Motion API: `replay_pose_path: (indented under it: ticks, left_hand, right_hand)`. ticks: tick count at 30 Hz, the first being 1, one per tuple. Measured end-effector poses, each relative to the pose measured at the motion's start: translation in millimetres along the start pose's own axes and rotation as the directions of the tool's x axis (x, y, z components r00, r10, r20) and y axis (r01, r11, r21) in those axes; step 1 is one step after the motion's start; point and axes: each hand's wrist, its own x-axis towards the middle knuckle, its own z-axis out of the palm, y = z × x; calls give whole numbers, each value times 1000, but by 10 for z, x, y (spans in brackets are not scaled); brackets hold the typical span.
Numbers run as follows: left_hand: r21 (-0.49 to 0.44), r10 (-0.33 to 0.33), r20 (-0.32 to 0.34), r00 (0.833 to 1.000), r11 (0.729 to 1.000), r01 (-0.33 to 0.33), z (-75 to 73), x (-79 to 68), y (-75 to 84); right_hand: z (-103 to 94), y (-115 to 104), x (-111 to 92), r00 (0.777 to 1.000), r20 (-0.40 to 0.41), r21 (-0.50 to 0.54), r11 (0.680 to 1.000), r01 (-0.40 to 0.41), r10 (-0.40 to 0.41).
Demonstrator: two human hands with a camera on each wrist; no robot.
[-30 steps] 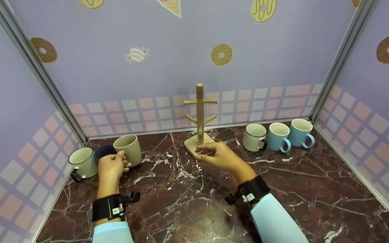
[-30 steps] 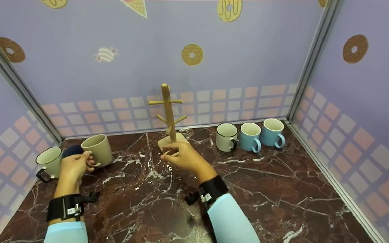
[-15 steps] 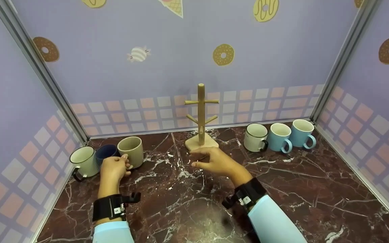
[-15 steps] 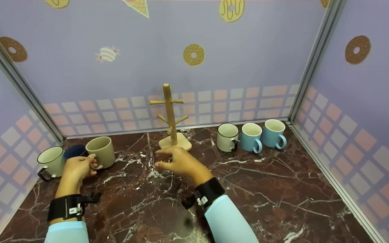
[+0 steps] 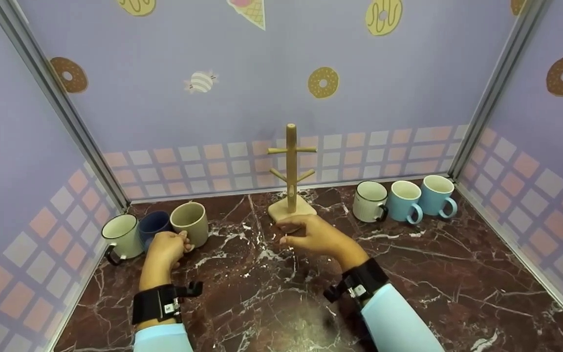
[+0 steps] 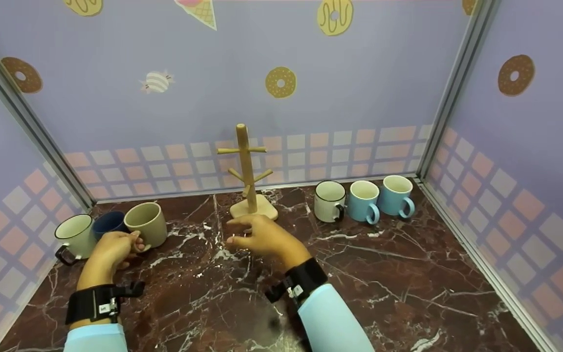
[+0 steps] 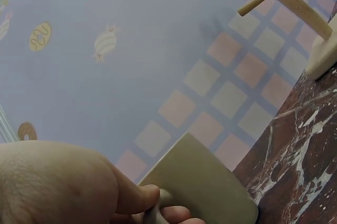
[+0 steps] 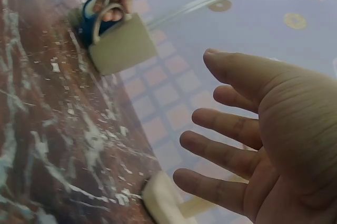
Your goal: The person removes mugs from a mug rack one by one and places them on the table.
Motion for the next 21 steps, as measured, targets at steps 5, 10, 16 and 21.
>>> replay_pose_path:
  ticks: [5, 10, 16, 21]
  left_hand:
    - [-29, -7, 18, 1000, 1000, 8, -12, 10, -14]
    - [54, 3, -2, 1000, 999, -3, -50, -18, -27]
    - [228, 53, -178, 983, 974, -11, -101, -144, 146]
    - [191, 222, -370, 902, 968, -160, 56, -308, 500]
  right_hand:
    - [-140, 53, -15, 999, -27, 43, 999, -23, 24]
    - [-240, 44, -51, 998, -66, 37, 999, -2, 4]
    - [-431, -2, -150, 986, -167, -6, 1000, -21, 19]
    - [-556, -10, -182, 966, -257, -239, 970, -43, -21]
